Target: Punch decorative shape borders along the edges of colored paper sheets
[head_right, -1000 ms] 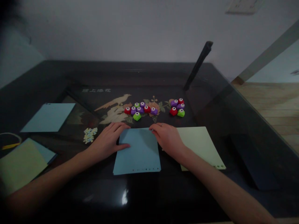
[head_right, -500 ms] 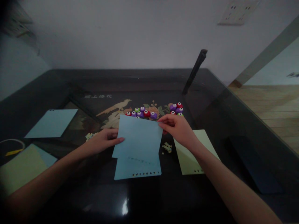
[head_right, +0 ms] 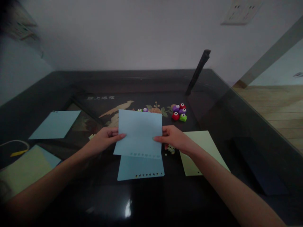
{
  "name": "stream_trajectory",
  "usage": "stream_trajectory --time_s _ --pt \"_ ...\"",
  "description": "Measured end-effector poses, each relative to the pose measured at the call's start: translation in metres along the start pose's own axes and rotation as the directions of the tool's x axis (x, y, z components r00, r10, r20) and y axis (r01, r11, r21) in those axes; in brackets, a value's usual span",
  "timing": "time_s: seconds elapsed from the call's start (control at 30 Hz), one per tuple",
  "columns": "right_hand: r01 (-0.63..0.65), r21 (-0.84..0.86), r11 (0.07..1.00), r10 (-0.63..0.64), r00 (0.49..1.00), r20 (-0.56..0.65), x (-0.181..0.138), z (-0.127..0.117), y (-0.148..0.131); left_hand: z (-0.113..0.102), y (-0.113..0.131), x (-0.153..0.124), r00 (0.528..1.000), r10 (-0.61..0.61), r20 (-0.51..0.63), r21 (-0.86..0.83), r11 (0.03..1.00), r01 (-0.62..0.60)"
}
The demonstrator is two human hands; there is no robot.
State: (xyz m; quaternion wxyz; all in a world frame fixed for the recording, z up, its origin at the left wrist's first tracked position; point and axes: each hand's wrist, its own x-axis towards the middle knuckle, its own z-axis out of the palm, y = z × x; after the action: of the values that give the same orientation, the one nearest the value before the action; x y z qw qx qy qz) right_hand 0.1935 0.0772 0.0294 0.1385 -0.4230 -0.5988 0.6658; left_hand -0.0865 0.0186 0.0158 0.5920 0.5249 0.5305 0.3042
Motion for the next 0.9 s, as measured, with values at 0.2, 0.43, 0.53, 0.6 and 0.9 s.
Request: stream_trajectory --time_s 0.2,0.43,0.53,0.6,0.9 --pt "0.045 -0.016 0.999 -0.046 0.993 -0.11 0.0028 -0.0037 0.0014 0.0042 0.0027 -0.0014 0.999 0.034 0.006 0.043 0.999 -0.034" --pt "0.053 -0.033 0.998 -0.058 0.988 -0.141 -0.0003 -0.0063 -0.0017 0.0077 0.0029 -0.0027 0.999 0.034 -0.019 0.057 0.998 -0.033" --pt "0.058 -0.015 0.998 -0.059 0.989 -0.139 -0.0016 -0.0063 -0.0032 0.0085 0.004 -0.0042 0.999 0.035 -0.034 0.059 0.998 -0.033" --pt "0.06 -0.008 0.998 -0.061 0.988 -0.14 -0.0023 -0.0058 -0.0042 0.0086 0.0044 -0.0049 0.998 0.044 -0.053 0.074 0.996 -0.04" --pt "0.049 -0.059 0.997 -0.055 0.992 -0.114 -0.0044 -0.0051 -0.0067 0.0104 0.0092 -0.0074 0.994 0.065 -0.087 0.104 0.993 -0.056"
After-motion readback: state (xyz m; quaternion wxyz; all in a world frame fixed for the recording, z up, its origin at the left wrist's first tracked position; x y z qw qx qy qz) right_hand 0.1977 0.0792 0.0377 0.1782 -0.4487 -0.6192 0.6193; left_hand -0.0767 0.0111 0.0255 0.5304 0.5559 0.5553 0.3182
